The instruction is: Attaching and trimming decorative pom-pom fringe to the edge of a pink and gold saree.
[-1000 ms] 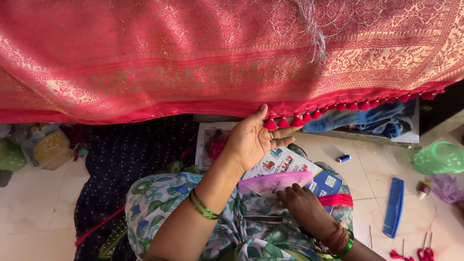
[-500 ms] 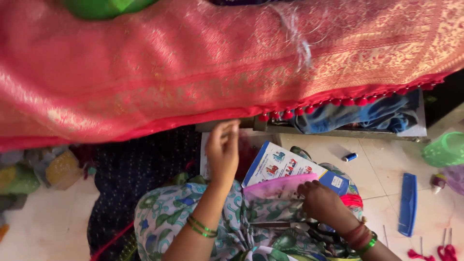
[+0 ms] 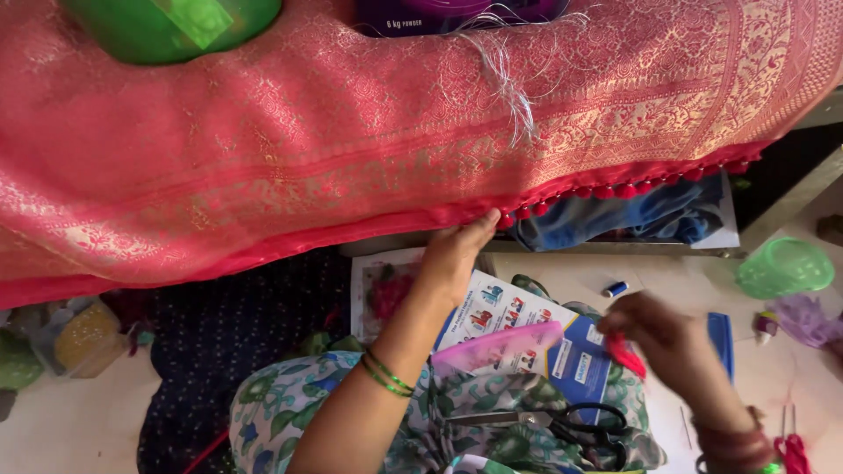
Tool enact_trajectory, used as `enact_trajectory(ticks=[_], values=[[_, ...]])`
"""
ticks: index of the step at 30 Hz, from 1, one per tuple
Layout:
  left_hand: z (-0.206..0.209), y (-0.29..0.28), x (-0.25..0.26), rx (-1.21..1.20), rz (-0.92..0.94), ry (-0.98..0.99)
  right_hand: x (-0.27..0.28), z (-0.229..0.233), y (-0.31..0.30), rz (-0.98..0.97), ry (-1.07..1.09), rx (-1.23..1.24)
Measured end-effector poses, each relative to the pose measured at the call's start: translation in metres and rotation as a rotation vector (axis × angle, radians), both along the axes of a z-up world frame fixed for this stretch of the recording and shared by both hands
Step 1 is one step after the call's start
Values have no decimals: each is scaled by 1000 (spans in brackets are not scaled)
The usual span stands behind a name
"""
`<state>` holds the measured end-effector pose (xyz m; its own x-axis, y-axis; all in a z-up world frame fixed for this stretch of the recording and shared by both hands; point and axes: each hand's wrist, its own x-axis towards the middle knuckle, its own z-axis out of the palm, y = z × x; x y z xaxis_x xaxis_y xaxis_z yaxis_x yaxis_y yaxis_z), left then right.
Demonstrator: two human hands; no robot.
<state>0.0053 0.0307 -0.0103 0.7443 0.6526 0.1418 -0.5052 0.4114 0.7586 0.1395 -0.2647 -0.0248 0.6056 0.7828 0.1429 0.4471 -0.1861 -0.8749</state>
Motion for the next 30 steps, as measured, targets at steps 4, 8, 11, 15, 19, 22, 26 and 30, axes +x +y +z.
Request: enact_trajectory(ticks=[4, 8, 11, 15, 19, 22, 26, 30], values=[[6, -6, -2, -149, -87, 107, 15, 37, -21, -152, 100, 181], [9, -4, -23, -203, -252, 97, 10, 68, -28, -233, -23, 274], [6, 0, -29, -120, -335, 109, 13, 65, -24, -237, -38, 301], [23, -2, -30, 60, -360, 92, 12, 61, -9, -173, -147, 282], [-14, -8, -25, 99, -311, 258, -23, 103, 26, -119, -389, 157], [-37, -28, -29, 184, -469, 199, -38, 105, 45, -29, -481, 28], [29, -71, -63, 877, -215, 66, -55, 95, 65, 151, -377, 48], [15, -77, -70, 1166, -59, 193, -66, 91, 75, 221, -255, 184]])
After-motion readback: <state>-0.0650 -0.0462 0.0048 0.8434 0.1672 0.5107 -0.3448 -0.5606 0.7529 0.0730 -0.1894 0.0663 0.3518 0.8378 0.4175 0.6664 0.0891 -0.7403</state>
